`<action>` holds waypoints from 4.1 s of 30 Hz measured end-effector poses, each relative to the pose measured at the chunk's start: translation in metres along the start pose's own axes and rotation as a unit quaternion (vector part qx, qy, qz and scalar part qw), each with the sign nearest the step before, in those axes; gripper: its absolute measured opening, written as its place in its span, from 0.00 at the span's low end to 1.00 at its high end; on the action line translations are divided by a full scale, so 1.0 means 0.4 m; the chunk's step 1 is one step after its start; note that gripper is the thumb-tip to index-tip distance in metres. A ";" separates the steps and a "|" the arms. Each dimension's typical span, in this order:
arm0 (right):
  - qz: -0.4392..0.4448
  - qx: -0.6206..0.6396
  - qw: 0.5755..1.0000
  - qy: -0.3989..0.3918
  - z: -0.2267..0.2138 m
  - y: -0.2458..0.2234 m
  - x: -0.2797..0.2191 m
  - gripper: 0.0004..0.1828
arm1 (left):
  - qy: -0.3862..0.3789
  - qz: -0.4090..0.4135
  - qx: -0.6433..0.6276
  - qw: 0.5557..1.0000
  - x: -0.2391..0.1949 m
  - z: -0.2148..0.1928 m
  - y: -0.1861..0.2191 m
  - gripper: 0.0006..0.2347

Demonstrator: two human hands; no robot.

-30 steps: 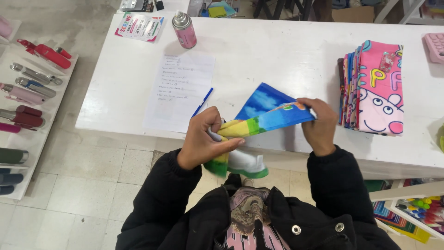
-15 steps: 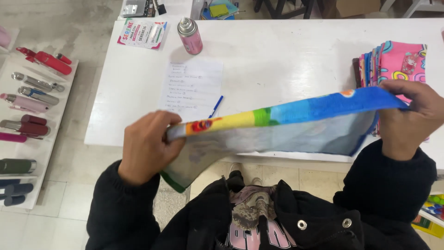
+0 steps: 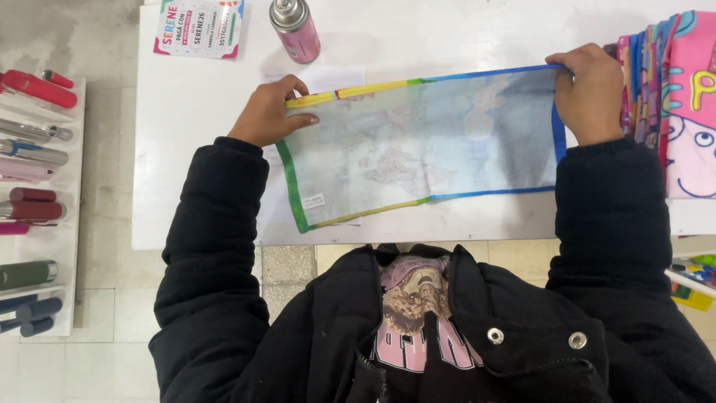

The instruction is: Folding and organizing themed towels on a store counter.

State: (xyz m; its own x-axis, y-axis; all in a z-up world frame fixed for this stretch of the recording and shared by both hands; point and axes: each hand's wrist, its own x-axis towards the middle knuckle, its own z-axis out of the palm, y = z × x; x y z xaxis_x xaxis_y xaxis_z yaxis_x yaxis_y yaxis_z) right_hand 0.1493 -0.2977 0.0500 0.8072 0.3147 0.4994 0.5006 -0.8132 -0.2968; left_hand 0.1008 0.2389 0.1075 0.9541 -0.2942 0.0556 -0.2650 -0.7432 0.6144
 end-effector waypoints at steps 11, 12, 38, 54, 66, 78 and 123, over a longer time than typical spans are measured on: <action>0.023 0.049 0.995 0.079 -0.040 -0.079 -0.082 0.12 | 0.099 0.066 0.084 0.989 -0.102 -0.001 0.027 0.04; 0.050 0.063 0.994 0.072 -0.046 -0.087 -0.104 0.12 | 0.076 0.070 0.097 0.990 -0.120 0.006 0.027 0.04; 0.068 -0.014 0.974 -0.218 0.016 -0.168 -0.198 0.47 | -0.049 0.062 0.168 0.983 -0.148 0.275 0.201 0.32; -0.048 0.114 0.984 -0.131 0.012 -0.370 -0.249 0.07 | 0.049 0.154 0.212 0.964 -0.177 0.452 0.275 0.05; -0.014 0.111 0.975 -0.192 -0.036 -0.321 -0.231 0.20 | 0.046 0.069 0.300 0.950 -0.219 0.372 0.269 0.06; 0.128 0.110 0.978 -0.123 -0.164 -0.103 -0.292 0.12 | 0.043 -0.052 -0.104 0.992 -0.318 0.100 0.050 0.08; 0.128 -0.009 0.960 -0.251 0.076 -0.201 -0.288 0.44 | -0.051 -0.096 0.133 0.985 -0.202 0.401 0.108 0.31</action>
State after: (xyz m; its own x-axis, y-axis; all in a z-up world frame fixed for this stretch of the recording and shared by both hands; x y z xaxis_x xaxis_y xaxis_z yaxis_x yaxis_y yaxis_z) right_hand 0.0255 -0.2537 -0.0083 0.9543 0.2957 -0.0437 0.2639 -0.9020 -0.3417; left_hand -0.0102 0.1342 0.0032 0.9748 -0.1822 -0.1287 -0.1217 -0.9179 0.3778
